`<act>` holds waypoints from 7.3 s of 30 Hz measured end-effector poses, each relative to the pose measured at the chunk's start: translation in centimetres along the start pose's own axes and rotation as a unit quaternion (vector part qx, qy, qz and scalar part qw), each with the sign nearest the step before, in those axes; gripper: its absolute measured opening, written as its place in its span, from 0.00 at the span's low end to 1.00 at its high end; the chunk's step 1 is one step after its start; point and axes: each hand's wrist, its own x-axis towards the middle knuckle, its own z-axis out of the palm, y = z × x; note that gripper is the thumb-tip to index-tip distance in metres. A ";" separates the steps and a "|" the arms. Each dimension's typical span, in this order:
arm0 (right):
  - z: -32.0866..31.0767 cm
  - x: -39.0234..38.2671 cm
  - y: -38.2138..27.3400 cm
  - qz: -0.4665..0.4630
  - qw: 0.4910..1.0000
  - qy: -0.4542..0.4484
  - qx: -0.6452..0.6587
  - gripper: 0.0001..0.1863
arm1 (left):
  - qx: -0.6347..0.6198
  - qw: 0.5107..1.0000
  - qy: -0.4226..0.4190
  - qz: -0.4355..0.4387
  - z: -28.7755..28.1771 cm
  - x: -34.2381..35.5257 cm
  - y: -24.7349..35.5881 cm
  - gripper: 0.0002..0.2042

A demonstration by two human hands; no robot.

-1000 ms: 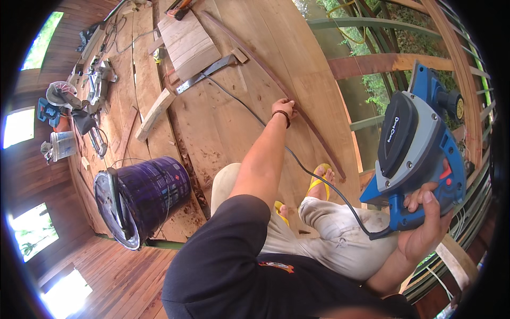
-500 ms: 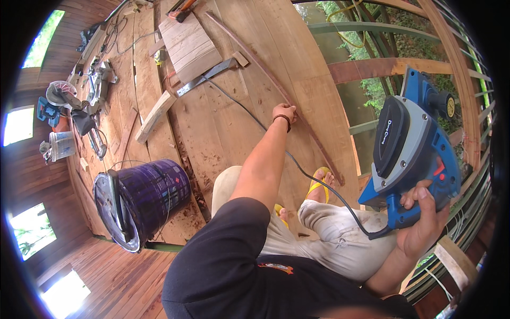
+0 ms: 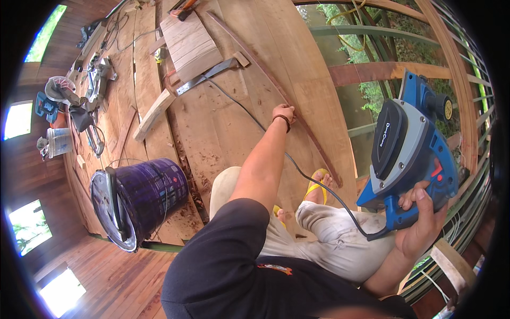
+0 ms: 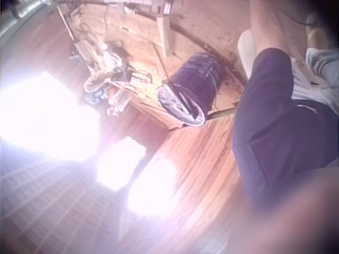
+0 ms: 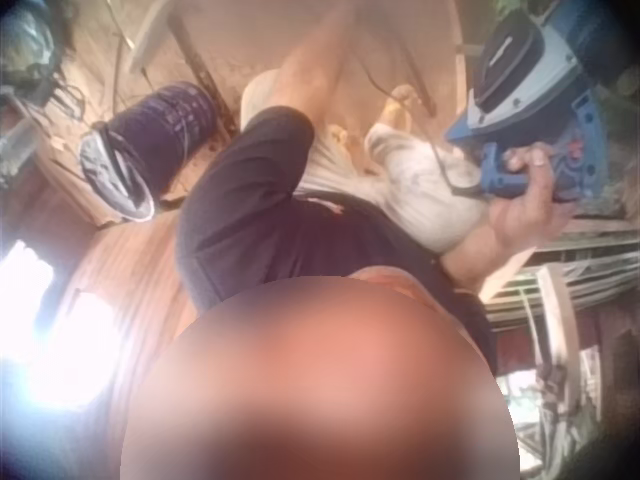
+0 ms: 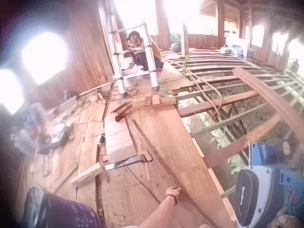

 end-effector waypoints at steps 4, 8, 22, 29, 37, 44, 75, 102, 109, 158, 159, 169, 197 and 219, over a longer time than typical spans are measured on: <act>0.1 0.0 0.0 0.000 1.000 -0.006 0.001 0.32 | -0.082 0.996 -0.016 -0.018 -0.3 0.0 0.0 0.16; 0.1 0.0 0.0 0.002 1.000 -0.008 0.000 0.32 | -0.099 0.995 -0.017 -0.028 -0.4 0.2 0.0 0.16; -0.1 0.1 -0.1 0.007 1.000 -0.012 -0.005 0.32 | 0.173 0.976 0.084 0.099 0.8 1.6 -0.9 0.13; -0.6 0.0 0.3 0.009 1.000 0.001 -0.025 0.30 | 0.218 0.969 0.106 0.057 2.2 -0.1 0.2 0.19; -0.6 -0.1 0.0 -0.001 0.999 -0.009 -0.043 0.23 | 0.242 0.960 0.114 0.084 1.7 1.9 -0.2 0.13; -0.5 -0.3 0.7 -0.002 1.000 0.026 -0.015 0.13 | 0.498 0.863 -0.050 0.071 -4.0 2.8 6.6 0.19; 3.1 -3.2 -6.0 -0.083 0.996 -0.023 0.020 0.08 | 0.506 0.851 0.139 -0.023 -24.9 -7.6 -4.5 0.67; 14.5 12.6 2.7 0.037 0.939 -0.293 -0.178 0.14 | 0.543 0.831 0.109 -0.051 -24.4 -9.9 -2.1 0.70; 16.9 14.4 12.7 0.072 0.903 -0.338 -0.256 0.10 | 0.543 0.830 0.116 -0.048 -24.4 -9.7 -2.3 0.70; 36.0 22.0 27.1 0.029 0.895 -0.264 -0.357 0.12 | 0.404 0.734 0.531 0.128 -25.5 7.2 4.3 0.46; 37.3 22.6 26.9 0.036 0.896 -0.263 -0.357 0.12 | 0.403 0.734 0.531 0.130 -25.5 7.1 4.4 0.47; 54.4 29.6 25.7 0.000 0.907 -0.298 -0.299 0.11 | 0.407 0.749 0.507 0.125 -25.6 6.3 5.1 0.47; 35.1 23.7 23.9 0.083 0.901 -0.277 -0.322 0.10 | 0.413 0.723 0.536 0.139 -25.6 7.2 4.0 0.48; 21.1 14.4 28.1 0.087 0.902 -0.250 -0.341 0.09 | 0.417 0.727 0.534 0.112 -25.4 7.3 4.1 0.47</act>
